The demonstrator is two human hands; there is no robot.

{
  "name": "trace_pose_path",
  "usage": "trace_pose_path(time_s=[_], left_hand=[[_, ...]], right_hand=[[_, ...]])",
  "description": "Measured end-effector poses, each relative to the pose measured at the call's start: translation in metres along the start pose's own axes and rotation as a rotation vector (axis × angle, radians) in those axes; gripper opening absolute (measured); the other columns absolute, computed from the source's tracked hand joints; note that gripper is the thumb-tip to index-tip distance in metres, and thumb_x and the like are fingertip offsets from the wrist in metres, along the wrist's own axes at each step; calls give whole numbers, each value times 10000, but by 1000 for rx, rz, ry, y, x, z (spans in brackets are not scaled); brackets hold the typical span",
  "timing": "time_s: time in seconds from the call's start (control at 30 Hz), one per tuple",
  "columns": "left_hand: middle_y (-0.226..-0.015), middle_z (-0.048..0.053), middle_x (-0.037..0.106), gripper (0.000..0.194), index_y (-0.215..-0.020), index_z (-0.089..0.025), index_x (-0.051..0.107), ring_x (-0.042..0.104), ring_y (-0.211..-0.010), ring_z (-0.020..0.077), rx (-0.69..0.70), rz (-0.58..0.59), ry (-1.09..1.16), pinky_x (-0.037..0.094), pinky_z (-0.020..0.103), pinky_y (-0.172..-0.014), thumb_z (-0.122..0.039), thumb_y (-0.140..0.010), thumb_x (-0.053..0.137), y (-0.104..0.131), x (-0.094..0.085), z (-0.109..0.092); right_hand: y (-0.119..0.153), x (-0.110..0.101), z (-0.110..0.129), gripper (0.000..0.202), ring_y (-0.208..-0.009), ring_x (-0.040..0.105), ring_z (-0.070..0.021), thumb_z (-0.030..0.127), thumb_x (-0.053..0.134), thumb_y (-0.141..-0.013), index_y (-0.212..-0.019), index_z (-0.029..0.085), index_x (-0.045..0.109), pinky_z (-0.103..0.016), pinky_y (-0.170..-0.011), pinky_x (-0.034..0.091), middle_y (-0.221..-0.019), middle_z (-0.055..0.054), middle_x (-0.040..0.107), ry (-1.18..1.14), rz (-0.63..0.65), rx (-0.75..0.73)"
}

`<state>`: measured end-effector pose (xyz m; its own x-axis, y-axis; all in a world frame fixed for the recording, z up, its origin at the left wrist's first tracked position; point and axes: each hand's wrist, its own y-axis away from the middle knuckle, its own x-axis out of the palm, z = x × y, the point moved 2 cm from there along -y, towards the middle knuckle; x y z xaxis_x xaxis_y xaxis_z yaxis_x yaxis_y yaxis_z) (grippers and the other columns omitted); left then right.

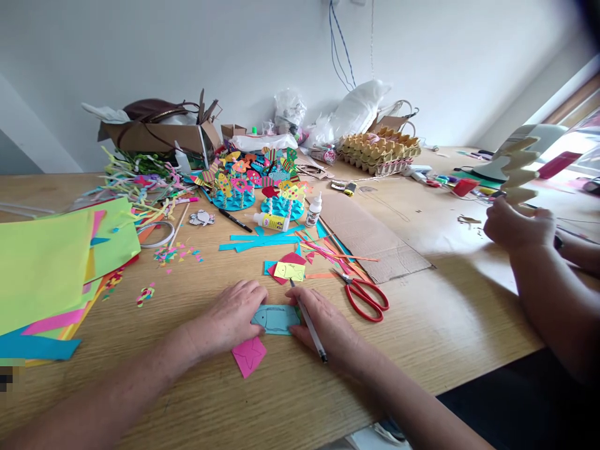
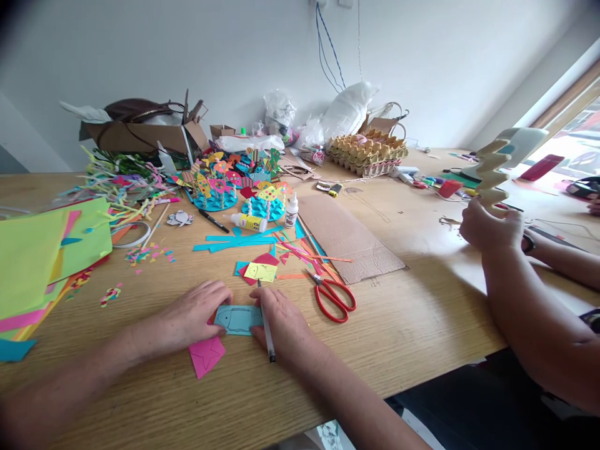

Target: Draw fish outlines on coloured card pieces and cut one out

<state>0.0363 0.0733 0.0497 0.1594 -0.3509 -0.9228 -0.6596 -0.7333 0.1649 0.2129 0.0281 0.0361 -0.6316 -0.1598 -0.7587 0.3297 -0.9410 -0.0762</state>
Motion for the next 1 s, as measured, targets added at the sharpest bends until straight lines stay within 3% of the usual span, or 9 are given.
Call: trace_pose_path(time_s=[0.23,0.4,0.5,0.7,1.0], left_hand=[[-841,-12,542,251,-787,-204,464,511,-839,194,-33,-15,164,378,279,-719,-58,-626,589,-3,6,5],[-651,-70,495,116,-738,-202,469,481,-613,124,-61,-12,376,336,218,-567,-104,-697,516,-3,11,9],[-594,-73,473,21,-722,-191,512,463,-574,116,-82,-35,484,323,209,-544,-171,-724,507,-1,9,12],[-711,-36,546,254,-895,-176,644,470,-611,118,-73,-55,665,342,204,-547,-307,-758,474,4,7,14],[-609,-43,482,408,-1081,-157,614,468,-532,119,-86,-65,865,366,200,-493,-369,-759,480,7,19,19]], right_hand=[[-4,8,-9,459,-840,567,-203,-5,631,-629,-999,218,475,-305,-718,452,-903,-22,588,-19,-101,-25],[-5,8,-9,302,-589,497,-128,18,585,-675,-865,222,470,-228,-555,381,-664,62,524,-166,-94,84],[-5,5,-7,241,-572,497,-114,42,594,-682,-806,213,478,-211,-538,372,-657,58,546,-273,-132,104],[-5,3,-10,100,-528,484,-111,133,565,-740,-738,209,500,-209,-505,364,-586,55,525,-307,-195,82],[-4,1,-8,96,-500,499,-109,161,546,-752,-759,230,481,-208,-465,362,-607,54,530,-367,-245,115]])
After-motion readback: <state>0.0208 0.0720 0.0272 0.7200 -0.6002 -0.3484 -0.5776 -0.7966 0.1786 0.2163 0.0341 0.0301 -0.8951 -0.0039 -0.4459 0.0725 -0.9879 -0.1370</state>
